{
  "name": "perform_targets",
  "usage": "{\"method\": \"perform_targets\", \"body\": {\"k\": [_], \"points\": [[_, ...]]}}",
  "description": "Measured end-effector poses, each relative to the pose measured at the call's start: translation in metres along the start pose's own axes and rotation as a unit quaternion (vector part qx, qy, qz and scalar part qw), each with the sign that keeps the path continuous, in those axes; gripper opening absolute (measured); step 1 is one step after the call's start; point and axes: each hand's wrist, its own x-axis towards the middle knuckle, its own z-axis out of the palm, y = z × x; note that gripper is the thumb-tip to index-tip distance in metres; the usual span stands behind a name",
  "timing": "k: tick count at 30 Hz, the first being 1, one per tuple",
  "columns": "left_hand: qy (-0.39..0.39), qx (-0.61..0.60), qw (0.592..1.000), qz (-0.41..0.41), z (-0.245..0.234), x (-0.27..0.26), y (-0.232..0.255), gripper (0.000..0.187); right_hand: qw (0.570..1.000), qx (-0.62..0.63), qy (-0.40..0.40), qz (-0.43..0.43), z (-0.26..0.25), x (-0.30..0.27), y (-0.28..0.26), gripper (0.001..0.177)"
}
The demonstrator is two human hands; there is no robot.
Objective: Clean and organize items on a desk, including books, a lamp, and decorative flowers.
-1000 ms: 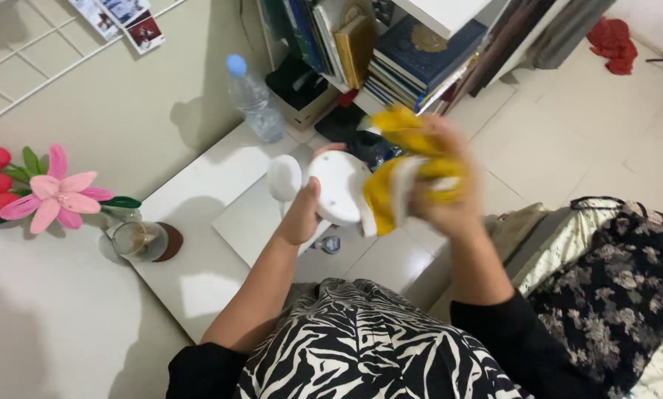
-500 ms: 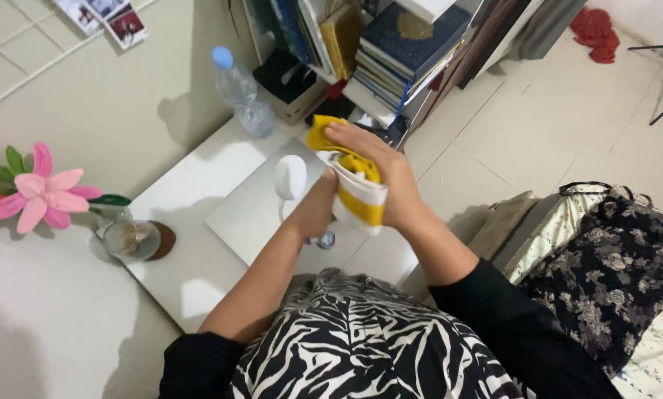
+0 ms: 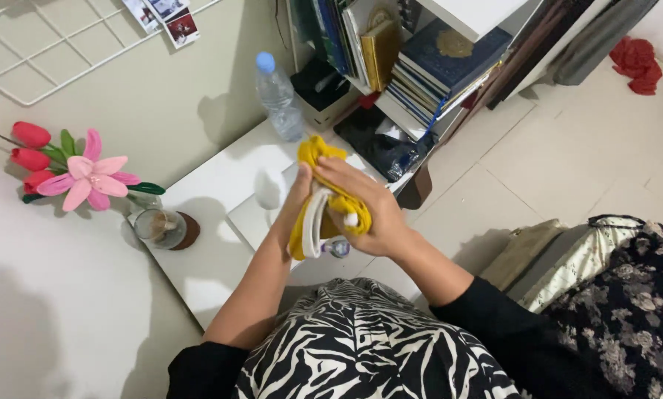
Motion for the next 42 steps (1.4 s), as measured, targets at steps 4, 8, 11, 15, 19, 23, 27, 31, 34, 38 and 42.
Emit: {"method": "perform_targets", "body": {"k": [4,8,11,15,19,23,27,31,34,38,42], "points": [[0.013,0.008,1.0,0.017,-0.021,0.013,-0.024,0.097,1.0,-0.007,0.005,0.014,-0.004,-0.002,0.031,0.062],[-0.025,0.084,0.996,0.004,-0.017,0.024,-0.039,0.098,0.997,-0.039,0.048,0.052,-0.001,0.007,0.018,0.06],[0.021,0.015,0.998,-0.054,-0.015,0.021,-0.013,0.096,0.998,-0.05,0.031,0.014,0.004,-0.001,0.008,0.062],[-0.022,0.078,0.992,0.098,-0.018,0.015,0.003,0.095,1.0,-0.02,0.013,0.017,-0.003,-0.009,0.038,0.063],[-0.001,0.162,0.986,0.045,-0.012,0.027,-0.021,0.093,0.998,-0.01,0.022,0.051,-0.008,0.008,0.032,0.061],[0.006,0.099,0.995,0.002,-0.004,0.023,-0.002,0.088,0.998,-0.059,0.004,-0.013,-0.002,0.013,0.001,0.065],[0.001,0.084,0.996,0.038,-0.01,0.014,0.002,0.085,0.998,-0.058,0.001,0.021,-0.002,0.006,0.03,0.059],[-0.02,0.221,0.974,0.048,-0.016,0.023,-0.015,0.091,0.994,-0.05,0.012,0.096,-0.004,0.026,0.018,0.053],[-0.033,0.149,0.988,-0.006,-0.009,0.027,0.001,0.094,0.993,-0.091,0.009,0.069,0.001,0.031,-0.002,0.057],[-0.019,0.003,1.0,0.003,-0.014,0.024,0.011,0.088,0.993,-0.114,-0.012,0.015,-0.001,0.017,0.028,0.061],[-0.028,0.065,0.997,-0.037,-0.04,0.045,-0.034,0.095,0.989,-0.107,-0.009,0.107,-0.004,0.024,0.037,0.058]]}}
